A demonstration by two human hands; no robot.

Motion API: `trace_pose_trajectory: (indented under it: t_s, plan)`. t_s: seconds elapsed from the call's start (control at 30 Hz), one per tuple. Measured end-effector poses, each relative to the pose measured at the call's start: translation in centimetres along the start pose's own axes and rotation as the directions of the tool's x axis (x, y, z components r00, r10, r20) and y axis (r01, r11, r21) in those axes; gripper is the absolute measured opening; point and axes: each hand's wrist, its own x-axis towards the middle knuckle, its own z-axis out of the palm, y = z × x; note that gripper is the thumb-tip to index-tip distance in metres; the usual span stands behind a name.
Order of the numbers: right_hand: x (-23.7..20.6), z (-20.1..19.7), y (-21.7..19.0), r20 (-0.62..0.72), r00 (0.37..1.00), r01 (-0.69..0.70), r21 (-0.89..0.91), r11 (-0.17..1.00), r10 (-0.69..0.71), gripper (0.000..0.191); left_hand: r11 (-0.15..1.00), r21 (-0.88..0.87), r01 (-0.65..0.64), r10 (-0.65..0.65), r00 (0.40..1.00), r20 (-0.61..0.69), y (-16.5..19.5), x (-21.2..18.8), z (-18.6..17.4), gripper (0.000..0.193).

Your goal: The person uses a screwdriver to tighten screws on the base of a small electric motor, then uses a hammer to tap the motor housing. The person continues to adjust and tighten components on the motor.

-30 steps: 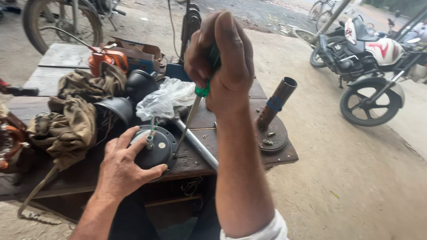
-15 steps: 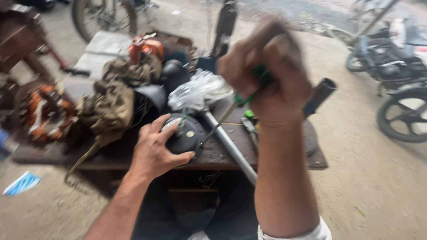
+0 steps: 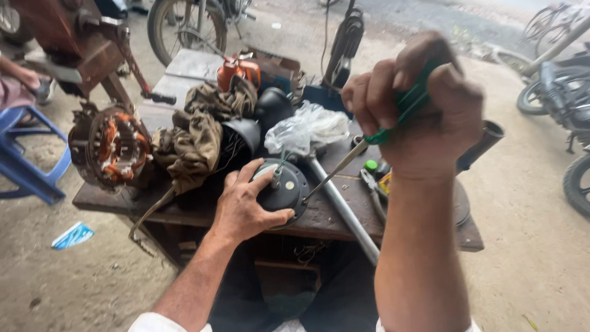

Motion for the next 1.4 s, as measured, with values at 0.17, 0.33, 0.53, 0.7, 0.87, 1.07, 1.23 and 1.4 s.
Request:
trace_pose_trajectory:
  t_s: [0.17, 0.33, 0.53, 0.7, 0.87, 1.07, 1.23, 1.4]
  plan:
    - [-1.4, 0.0, 2.2, -0.081, 0.993, 0.074, -0.094, 0.993, -0.081, 0.045, 0.999, 0.023, -0.032, 0.032, 0.999, -0.002, -0.1, 0.2, 0.1, 0.088]
    - [-2.2, 3.0, 3.4, -0.459, 0.79, 0.0, -0.664, 0.748, -0.407, 0.044, 0.997, 0.061, -0.043, 0.042, 0.999, 0.015, 0.0, 0.2, 0.2, 0.089]
    - [-0.5, 3.7, -0.5, -0.41, 0.894, -0.042, -0.478, 0.877, -0.181, 0.048, 0.999, -0.029, -0.03, 0.027, 0.996, -0.087, -0.5, -0.7, 0.3, 0.085]
    - [-0.9, 0.1, 0.6, -0.053, 0.998, 0.031, -0.071, 0.997, -0.035, 0.054, 0.999, 0.017, -0.028, 0.029, 0.997, -0.072, -1.0, -0.4, 0.7, 0.085]
    - [-1.8, 0.2, 4.1, -0.324, 0.903, 0.071, -0.535, 0.842, -0.281, 0.054, 0.995, 0.062, -0.073, 0.077, 0.995, -0.063, -1.1, -0.1, 1.0, 0.087]
    - [-1.0, 3.9, 0.4, -0.473, 0.842, -0.056, -0.557, 0.829, -0.26, 0.057, 0.996, 0.08, -0.028, 0.04, 0.988, -0.151, -0.6, -1.0, 0.7, 0.08]
    - [-1.9, 3.8, -3.6, -0.466, 0.827, 0.096, -0.432, 0.897, -0.314, 0.052, 0.979, 0.201, 0.017, 0.029, 0.975, -0.221, 0.6, -2.3, 0.4, 0.078]
    - [-3.4, 3.1, -4.5, -0.386, 0.873, 0.074, -0.496, 0.865, -0.297, 0.052, 0.945, 0.272, 0.184, -0.156, 0.98, -0.121, 1.3, -1.8, -0.2, 0.08]
